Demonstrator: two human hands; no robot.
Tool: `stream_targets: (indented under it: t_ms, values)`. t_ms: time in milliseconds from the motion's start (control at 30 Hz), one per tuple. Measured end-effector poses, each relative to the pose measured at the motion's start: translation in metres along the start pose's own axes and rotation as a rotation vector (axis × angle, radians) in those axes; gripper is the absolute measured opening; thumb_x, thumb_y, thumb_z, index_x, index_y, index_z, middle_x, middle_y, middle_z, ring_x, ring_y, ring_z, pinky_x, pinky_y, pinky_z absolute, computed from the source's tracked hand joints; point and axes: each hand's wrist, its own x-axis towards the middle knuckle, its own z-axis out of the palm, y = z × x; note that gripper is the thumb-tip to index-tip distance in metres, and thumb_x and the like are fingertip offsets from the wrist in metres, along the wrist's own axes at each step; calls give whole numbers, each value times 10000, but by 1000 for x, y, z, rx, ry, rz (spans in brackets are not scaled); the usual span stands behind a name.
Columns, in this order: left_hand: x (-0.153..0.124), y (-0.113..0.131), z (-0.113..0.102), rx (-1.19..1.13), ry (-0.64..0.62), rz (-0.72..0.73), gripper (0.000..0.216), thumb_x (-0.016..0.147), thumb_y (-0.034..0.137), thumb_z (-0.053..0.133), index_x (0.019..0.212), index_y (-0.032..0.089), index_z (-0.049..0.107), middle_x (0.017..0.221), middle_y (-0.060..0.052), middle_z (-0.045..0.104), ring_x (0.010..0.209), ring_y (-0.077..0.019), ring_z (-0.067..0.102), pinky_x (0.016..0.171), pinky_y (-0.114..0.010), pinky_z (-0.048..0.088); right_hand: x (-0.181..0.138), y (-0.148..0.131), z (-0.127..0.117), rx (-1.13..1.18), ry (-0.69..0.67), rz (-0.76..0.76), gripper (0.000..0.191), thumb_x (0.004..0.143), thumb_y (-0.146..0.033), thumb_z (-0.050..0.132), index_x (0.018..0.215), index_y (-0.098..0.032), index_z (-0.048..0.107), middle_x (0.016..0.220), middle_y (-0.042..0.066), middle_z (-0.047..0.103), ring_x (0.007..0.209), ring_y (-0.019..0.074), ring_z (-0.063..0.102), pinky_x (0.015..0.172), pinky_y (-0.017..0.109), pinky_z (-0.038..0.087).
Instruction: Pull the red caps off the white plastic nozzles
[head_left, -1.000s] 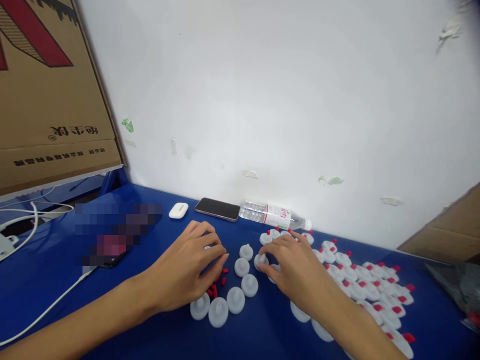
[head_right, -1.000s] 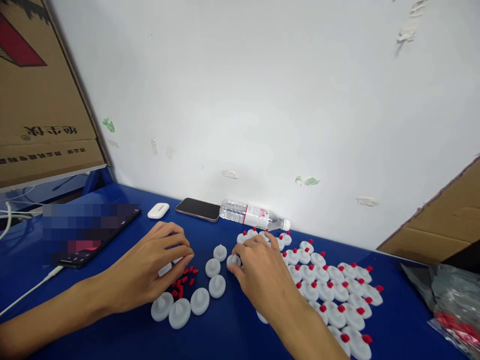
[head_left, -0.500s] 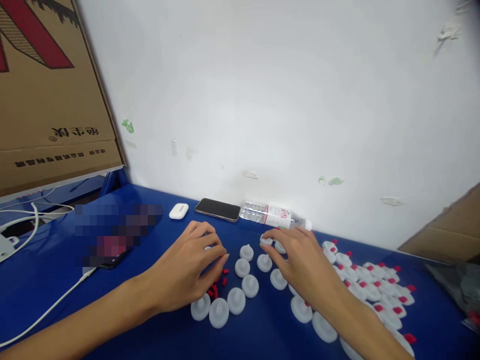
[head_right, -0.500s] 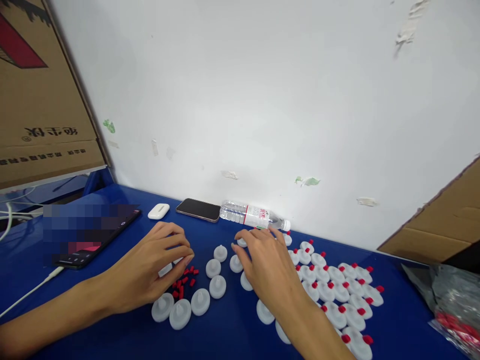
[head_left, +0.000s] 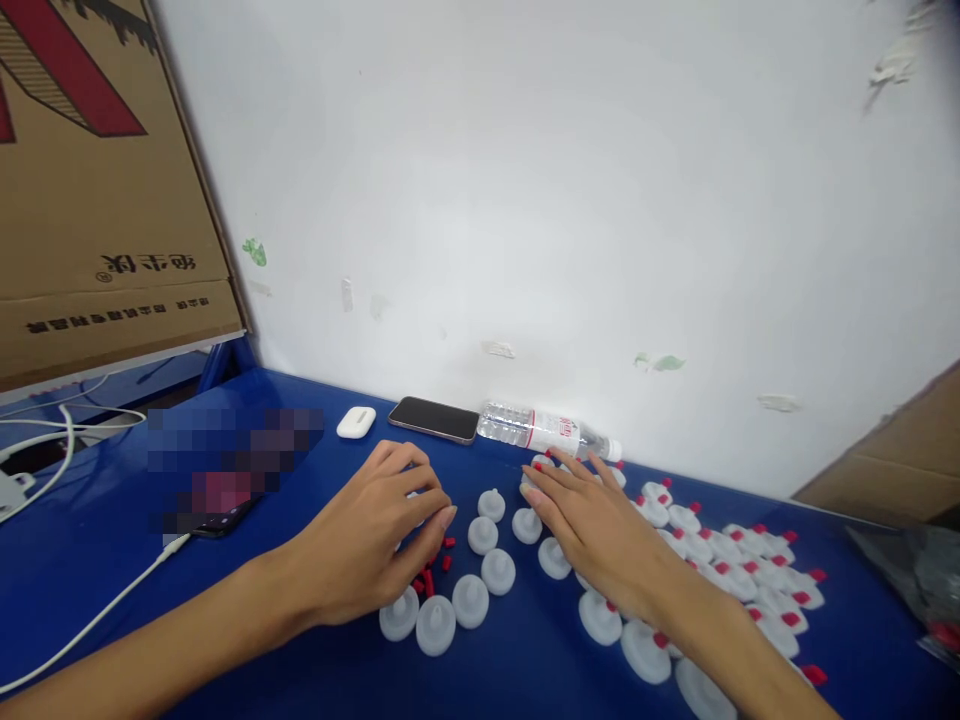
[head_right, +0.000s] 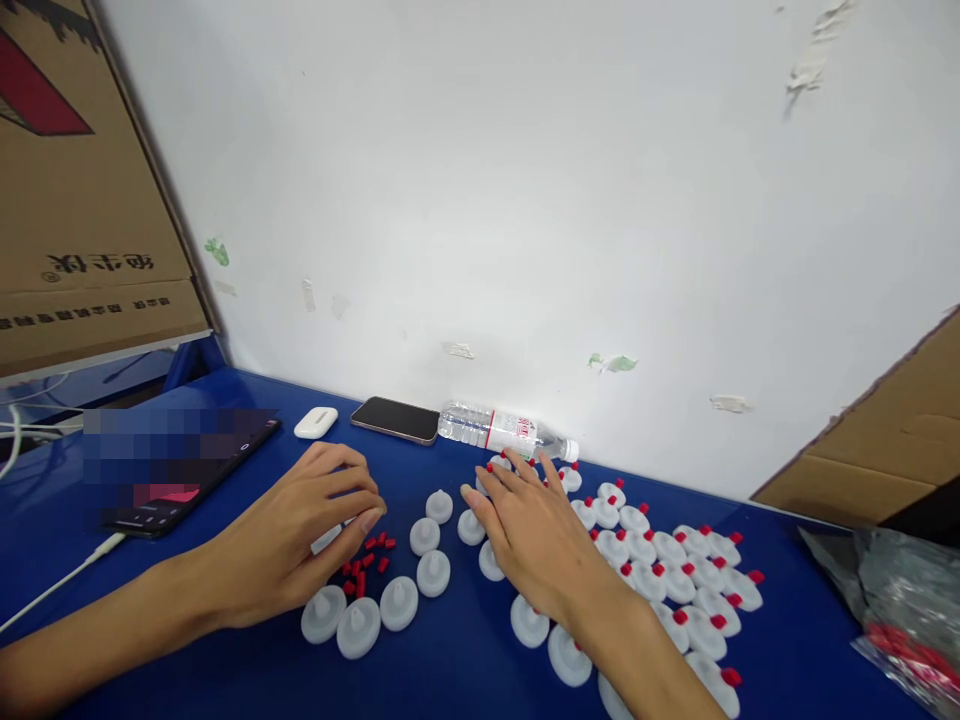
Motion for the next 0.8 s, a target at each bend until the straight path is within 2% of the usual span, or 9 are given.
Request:
stream_targets:
  t_ms: [67,133,200,267,367,467,533,667,800]
  values:
    - [-1,1,-1,-4,15,5,289,1048,154,429,892,178,671,866,-41,657,912,-230,516,864,-427,369,3,-1,-10,37,76,-19,415,1128,-415,339,1317,-248,669,1321,43,705,1367,292,546,1234,653,194]
    - [-2,2,-2,16,58,17,241,1038,149,441,1021,184,679,920,-50,674,941,-240,522,877,-432,383,5,-5,-21,81,176,-13,318,1097,-431,454,1218,-251,687,1215,48,732,1217,276,642,1190,614,306]
    - [-4,3,-1,34,109,21,247,1015,165,488,1222,197,619,1010,-58,685,975,-247,531,887,-427,409,5,-15,-29,128,220,-39,214,1066,-382,534,1164,-252,673,1164,55,716,1086,258,676,1031,510,483]
    - [-5,5,0,21,144,25,334,990,190,528,1323,211,529,1090,-63,678,1004,-249,541,897,-417,434,2,-28,-34,197,173,-123,139,1057,-276,536,1142,-257,644,1141,43,692,977,214,682,842,380,539]
    - [-6,7,1,-18,141,70,287,967,218,578,1247,222,516,1110,-54,661,1017,-249,545,909,-410,435,-3,-50,-38,292,88,-227,81,1021,-173,561,1046,-249,571,1032,3,678,859,168,661,749,301,504]
    - [-6,8,2,-29,95,121,136,990,198,578,1118,211,534,1011,-35,643,957,-234,532,876,-400,407,-8,-66,-42,315,133,-301,173,971,-107,588,952,-243,485,928,-21,659,804,158,630,731,281,469]
    - [-7,8,2,-39,64,157,60,1022,152,503,1036,203,531,942,-31,617,900,-222,513,833,-391,389,-8,-72,-45,311,177,-359,210,953,-53,552,927,-239,458,904,-26,648,793,146,617,729,267,450]
    - [-8,8,2,-53,34,204,100,1044,198,460,962,199,517,929,-50,581,877,-232,475,806,-404,369,-7,-75,-48,270,207,-429,249,932,13,464,879,-229,440,844,-24,624,787,137,596,730,256,427]
    - [-9,13,0,-99,1,166,157,1044,172,432,893,210,451,849,-17,537,829,-211,449,789,-385,381,-7,-75,-48,224,197,-480,243,985,-16,438,856,-221,450,812,-20,621,755,138,568,719,267,405]
